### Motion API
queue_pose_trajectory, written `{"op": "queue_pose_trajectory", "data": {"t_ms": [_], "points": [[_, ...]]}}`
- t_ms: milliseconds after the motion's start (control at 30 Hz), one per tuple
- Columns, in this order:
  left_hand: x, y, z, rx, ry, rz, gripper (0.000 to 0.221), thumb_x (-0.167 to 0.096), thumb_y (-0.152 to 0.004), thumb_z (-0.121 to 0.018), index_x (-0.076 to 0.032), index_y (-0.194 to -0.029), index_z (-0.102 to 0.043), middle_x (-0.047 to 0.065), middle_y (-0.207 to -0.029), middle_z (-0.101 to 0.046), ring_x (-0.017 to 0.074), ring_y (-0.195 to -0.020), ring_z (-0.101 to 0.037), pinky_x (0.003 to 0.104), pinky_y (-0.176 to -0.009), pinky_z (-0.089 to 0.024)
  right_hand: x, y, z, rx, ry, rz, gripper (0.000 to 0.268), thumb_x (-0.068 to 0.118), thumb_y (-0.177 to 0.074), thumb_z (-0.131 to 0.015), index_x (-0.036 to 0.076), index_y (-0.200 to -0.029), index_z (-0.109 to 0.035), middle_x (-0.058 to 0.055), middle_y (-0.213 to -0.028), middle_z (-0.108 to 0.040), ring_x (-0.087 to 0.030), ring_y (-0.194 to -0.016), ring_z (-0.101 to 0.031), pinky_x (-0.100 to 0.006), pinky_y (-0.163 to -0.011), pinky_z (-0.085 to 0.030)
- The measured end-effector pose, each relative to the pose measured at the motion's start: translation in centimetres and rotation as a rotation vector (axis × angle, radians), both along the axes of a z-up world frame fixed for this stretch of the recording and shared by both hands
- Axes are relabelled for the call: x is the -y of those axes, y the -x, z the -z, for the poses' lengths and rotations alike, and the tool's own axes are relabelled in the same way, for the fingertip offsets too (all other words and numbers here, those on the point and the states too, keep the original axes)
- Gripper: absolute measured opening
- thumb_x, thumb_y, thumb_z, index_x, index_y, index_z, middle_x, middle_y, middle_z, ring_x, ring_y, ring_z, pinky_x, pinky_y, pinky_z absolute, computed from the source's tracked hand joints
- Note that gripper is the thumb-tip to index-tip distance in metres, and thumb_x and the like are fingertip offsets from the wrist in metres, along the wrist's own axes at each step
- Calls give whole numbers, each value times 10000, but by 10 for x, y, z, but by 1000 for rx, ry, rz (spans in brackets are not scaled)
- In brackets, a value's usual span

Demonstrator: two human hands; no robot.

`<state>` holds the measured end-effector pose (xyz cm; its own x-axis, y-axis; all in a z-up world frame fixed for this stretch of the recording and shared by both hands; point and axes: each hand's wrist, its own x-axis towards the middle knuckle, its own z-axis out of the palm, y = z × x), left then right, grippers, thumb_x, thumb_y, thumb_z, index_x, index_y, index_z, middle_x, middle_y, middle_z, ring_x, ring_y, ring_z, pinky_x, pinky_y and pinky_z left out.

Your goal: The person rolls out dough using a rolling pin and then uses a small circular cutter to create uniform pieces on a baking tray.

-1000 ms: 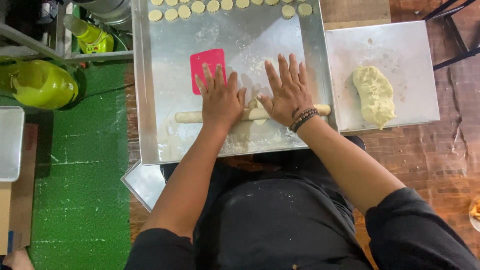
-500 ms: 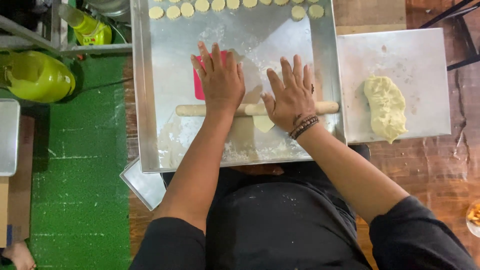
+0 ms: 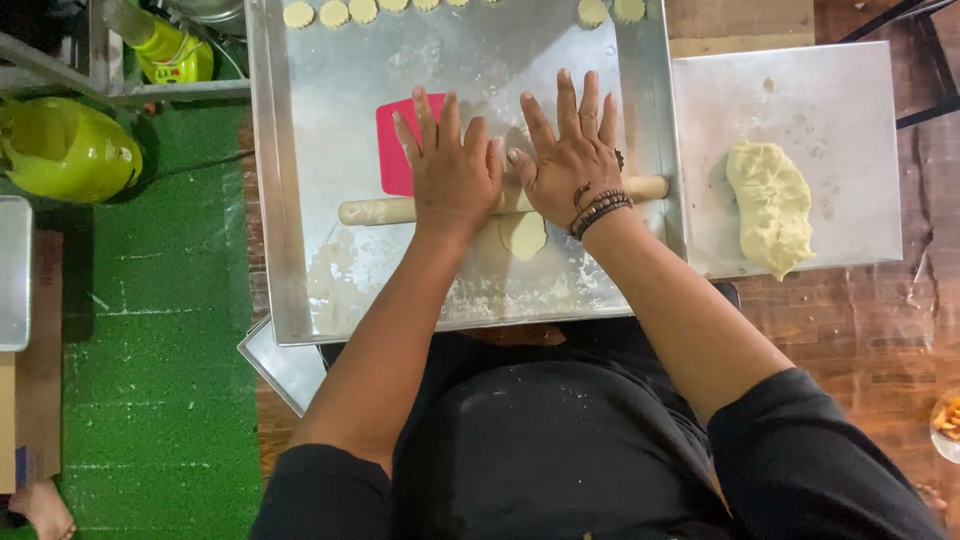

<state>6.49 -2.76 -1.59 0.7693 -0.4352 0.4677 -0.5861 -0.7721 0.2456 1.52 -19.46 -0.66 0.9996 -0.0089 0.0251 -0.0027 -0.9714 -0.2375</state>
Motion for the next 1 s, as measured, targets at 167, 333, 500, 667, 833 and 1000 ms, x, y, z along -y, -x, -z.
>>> {"op": "queue_pose_trajectory", "data": {"t_ms": [167,333,500,667,833,1000], "points": [[4,-11,2,-157,-49,-33,306,-335,-1061,-476,-66,-1124,-609,274,-1475,-474,559,-1460,-191,750,-1174,-136,0,-10,-8,-6,-37,67,687,464,-1029,-363,150,-1637,-296,-280,-1668,-47,-488,-1510,65,-629,-1234,35],[9,-30,10,-195,-99,-63,342,-368,-1067,-460,-78,-1043,-640,235,-1466,-475,547,-1470,-166,739,-1188,-96,5,-19,9,124,-45,101,631,421,-1034,-434,92,-1572,-415,-305,-1644,-127,-518,-1497,2,-671,-1222,-6],[6,-27,10,-182,-103,-40,279,-298,-1017,-549,-64,-1121,-661,266,-1479,-480,570,-1464,-175,747,-1185,-102,-1,-12,-1,84,-19,89,650,408,-1023,-406,93,-1592,-409,-299,-1656,-98,-504,-1507,21,-646,-1229,10],[-1,-9,8,-241,-161,-9,311,-378,-1019,-519,-102,-1109,-630,305,-1530,-426,592,-1470,-147,760,-1177,-90,-9,8,5,61,27,84,676,387,-978,-421,128,-1601,-368,-298,-1662,-117,-514,-1513,3,-672,-1222,-5],[-6,7,12,-181,-167,-20,380,-431,-1011,-524,-118,-1184,-652,275,-1491,-480,575,-1469,-222,764,-1166,-111,-21,22,-3,-43,29,145,675,479,-1010,-366,182,-1615,-324,-261,-1684,-141,-485,-1533,18,-644,-1227,25],[-11,25,2,-278,-193,-25,465,-477,-1044,-427,-148,-1293,-642,282,-1516,-470,538,-1508,-210,739,-1187,-28,-28,38,-9,-155,52,175,679,525,-1042,-309,215,-1644,-268,-222,-1709,-132,-448,-1558,54,-605,-1242,58]]}}
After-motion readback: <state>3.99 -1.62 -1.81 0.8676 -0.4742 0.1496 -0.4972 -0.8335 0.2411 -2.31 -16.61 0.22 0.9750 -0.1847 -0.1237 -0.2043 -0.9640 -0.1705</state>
